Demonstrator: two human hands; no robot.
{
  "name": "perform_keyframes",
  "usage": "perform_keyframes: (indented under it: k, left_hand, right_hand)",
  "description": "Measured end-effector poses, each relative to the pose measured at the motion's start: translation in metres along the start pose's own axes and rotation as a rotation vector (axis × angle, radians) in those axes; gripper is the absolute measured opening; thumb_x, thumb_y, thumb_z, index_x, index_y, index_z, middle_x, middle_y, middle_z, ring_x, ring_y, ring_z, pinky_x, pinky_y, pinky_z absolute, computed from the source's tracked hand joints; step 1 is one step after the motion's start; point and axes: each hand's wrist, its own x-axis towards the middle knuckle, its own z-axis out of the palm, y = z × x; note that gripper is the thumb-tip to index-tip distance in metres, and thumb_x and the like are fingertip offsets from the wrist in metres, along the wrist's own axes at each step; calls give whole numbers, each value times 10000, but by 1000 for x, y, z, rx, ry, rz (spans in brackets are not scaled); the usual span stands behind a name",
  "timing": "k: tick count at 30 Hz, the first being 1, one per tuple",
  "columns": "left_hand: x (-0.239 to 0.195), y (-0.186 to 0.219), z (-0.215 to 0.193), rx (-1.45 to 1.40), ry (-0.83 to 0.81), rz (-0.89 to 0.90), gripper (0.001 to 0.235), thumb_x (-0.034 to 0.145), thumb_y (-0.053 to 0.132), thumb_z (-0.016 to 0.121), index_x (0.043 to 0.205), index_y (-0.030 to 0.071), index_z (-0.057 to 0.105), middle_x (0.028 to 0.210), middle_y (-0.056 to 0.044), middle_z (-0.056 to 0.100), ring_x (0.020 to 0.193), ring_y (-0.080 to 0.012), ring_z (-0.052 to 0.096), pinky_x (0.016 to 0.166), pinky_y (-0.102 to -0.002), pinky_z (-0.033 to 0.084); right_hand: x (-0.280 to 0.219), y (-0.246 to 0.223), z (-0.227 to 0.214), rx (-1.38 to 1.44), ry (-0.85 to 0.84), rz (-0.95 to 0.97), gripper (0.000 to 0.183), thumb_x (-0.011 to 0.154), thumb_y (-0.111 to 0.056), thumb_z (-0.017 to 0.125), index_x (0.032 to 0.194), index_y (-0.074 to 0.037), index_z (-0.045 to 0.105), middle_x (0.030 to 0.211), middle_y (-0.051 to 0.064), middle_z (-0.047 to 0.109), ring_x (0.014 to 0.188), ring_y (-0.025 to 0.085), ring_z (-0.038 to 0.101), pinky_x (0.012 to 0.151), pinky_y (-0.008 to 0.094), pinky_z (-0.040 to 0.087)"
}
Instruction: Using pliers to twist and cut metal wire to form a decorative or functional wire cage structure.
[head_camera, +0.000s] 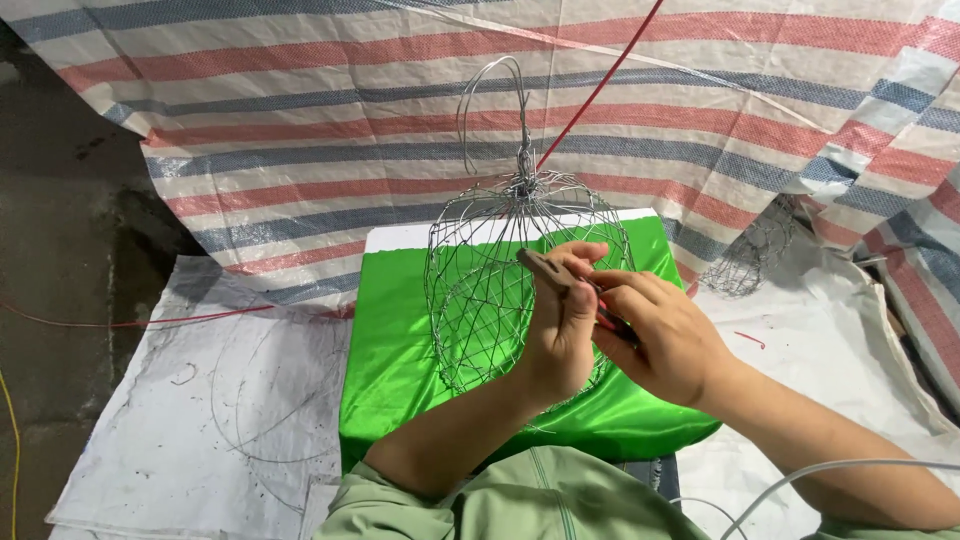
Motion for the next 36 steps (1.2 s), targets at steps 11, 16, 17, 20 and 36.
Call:
perform_keyframes:
  k: [11, 16, 17, 20, 36]
  left_hand:
    - [58, 21, -92, 858, 143, 413, 227, 977, 190, 717, 1149, 46, 682, 1026, -82, 677, 994, -278, 692, 918, -412, 543]
    - [80, 9, -107, 1139, 135, 528, 215, 960, 254, 765, 1125, 117, 765, 947, -47, 708, 950, -258, 702, 889, -394, 529]
    - [82, 6, -108, 1128, 125, 507, 170, 969, 264, 748, 1098, 155, 773, 956, -27, 720, 963, -248, 707, 890, -391, 524]
    - [91, 1, -109, 1009, 99, 458, 113, 985, 254, 725, 1057, 180, 770, 1014, -19, 722, 1002, -259, 703, 900, -402, 517]
    - [91, -41, -109, 669, 157, 680, 115, 1028, 96, 596, 1035, 48, 700, 989, -86, 640, 970, -291, 676, 895, -415, 537]
  right_hand:
    - [6, -9, -27, 1499, -75, 530, 196, 992, -69, 578, 1167, 14, 545, 1060, 212, 713, 969, 369, 791, 520, 463, 723]
    - [-2, 24, -2, 1610, 52, 606, 311, 1007, -38, 548, 1296, 71, 509, 1115, 275, 730, 941, 385, 785, 508, 499, 710]
    - [1, 22, -3, 1586, 48, 622, 364, 1001, -34, 546, 1345, 73, 492, 1098, 261, 730, 926, 375, 788, 505, 492, 712]
    - [1, 29, -2, 1586, 18, 637, 442, 994, -42, 556, 1411, 73, 467, 1088, 248, 719, 925, 372, 784, 502, 483, 713]
    - [28, 6, -35, 1531, -45, 581, 550, 902, 27, 650, 1433, 47, 512, 1111, 320, 732, 930, 409, 788, 549, 572, 713]
